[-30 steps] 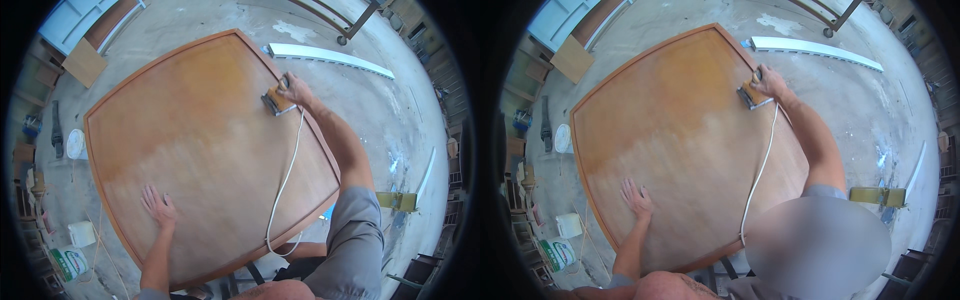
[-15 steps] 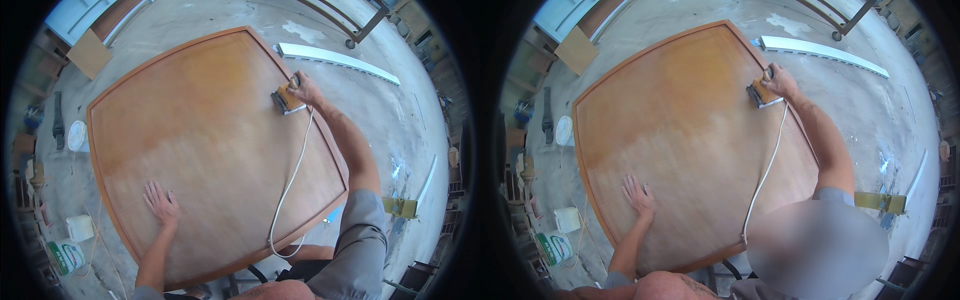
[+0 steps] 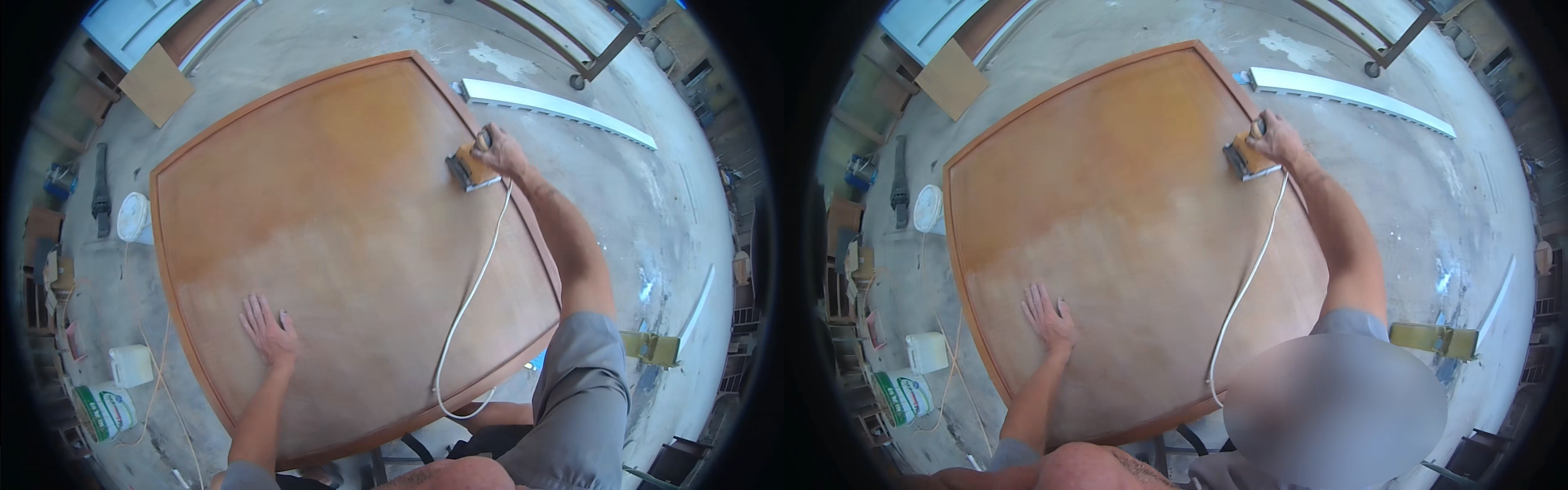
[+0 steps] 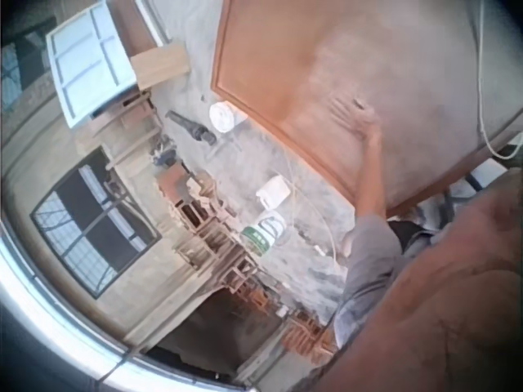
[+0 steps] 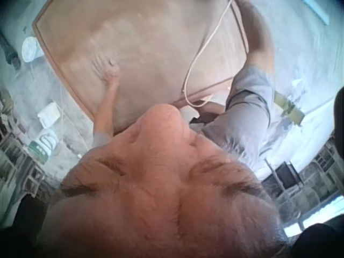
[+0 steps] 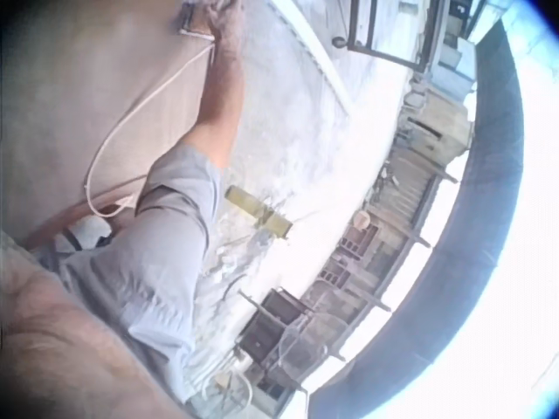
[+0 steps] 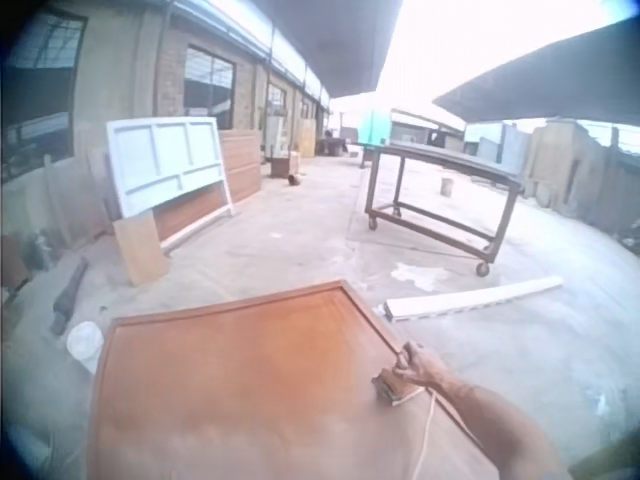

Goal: The person uses an electric sander to smooth the surface of a large wooden panel. They move the sander across the panel in a systematic manner, covering different areas to even out the finish.

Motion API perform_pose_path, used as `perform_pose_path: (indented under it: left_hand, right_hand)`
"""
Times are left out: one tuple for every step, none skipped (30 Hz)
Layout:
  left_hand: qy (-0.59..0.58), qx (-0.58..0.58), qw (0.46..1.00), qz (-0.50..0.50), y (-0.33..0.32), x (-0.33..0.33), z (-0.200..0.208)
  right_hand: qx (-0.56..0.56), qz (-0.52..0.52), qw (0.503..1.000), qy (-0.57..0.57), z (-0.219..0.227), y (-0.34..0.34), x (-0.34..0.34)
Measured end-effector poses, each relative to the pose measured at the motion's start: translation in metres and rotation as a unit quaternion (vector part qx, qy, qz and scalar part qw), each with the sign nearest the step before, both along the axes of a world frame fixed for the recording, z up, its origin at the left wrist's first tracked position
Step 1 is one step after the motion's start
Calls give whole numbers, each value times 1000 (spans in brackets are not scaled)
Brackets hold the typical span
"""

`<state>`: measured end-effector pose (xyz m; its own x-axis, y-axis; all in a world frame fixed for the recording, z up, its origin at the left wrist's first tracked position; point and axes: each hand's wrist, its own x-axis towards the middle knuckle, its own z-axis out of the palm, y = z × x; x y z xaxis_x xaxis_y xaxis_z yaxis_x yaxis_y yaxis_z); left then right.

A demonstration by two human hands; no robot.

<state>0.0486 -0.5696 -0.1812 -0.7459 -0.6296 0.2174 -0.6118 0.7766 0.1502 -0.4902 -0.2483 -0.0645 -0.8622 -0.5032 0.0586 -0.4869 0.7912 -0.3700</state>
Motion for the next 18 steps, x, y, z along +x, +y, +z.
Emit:
perform_pose_path:
  left_hand:
    - [3, -4, 1000, 0, -1, 0, -1]
    - [2, -7, 1000, 1, -2, 0, -1]
    - [1, -11, 1000, 2, -4, 1, -1]
    - [-1, -15, 1000, 4, -3, 2, -2]
    - [0, -9, 1000, 3, -1, -1, 0]
    - [0, -3, 1000, 4, 1, -3, 3]
    - [-4, 3, 1000, 8, 3, -3, 3]
    - [-5, 5, 1000, 7, 4, -5, 2]
    - [-8, 8, 1000, 4, 5, -7, 0]
    - [-15, 4, 1000, 4, 1, -3, 1]
    - [-22, 4, 1000, 6, -1, 3, 3]
    - [-21, 6, 1000, 6, 1, 1, 4]
    - [-21, 7, 1000, 6, 2, -1, 5]
    - [-22, 8, 1000, 5, 2, -1, 7]
    - [-23, 8, 1000, 5, 3, 0, 9]
    - [-23, 8, 1000, 3, 3, 0, 10]
    - [-25, 8, 1000, 3, 0, 2, 13]
    - [-23, 14, 1000, 1, 2, 1, 15]
  right_hand:
    - [3, -5, 1000, -4, 1, 10, 14]
    - [7, -9, 1000, -8, 3, 19, 27]
    - [3, -2, 1000, -5, 4, 29, 38]
    - [-2, 6, 1000, -3, 5, 38, 48]
    - [-8, 13, 1000, -1, 6, 46, 54]
    - [-13, 14, 1000, 5, 8, 51, 56]
    - [-18, 17, 1000, 8, 6, 55, 57]
    - [-23, 22, 999, 10, 5, 56, 56]
    - [-15, 21, 1000, 8, 3, 56, 48]
    - [-9, 16, 1000, 3, 4, 41, 46]
    - [-3, 12, 1000, -2, 5, 26, 43]
    - [5, 7, 1000, -1, 8, 13, 36]
    - [6, 5, 1000, 9, 5, 3, 26]
    - [3, 4, 1000, 7, 5, -9, 17]
    - [-1, 4, 1000, 5, 6, -19, 7]
    - [-3, 2, 1000, 2, 8, -29, -2]
    - [-2, 1, 1000, -1, 4, -42, -11]
    - [-5, -7, 1000, -3, 5, -48, -18]
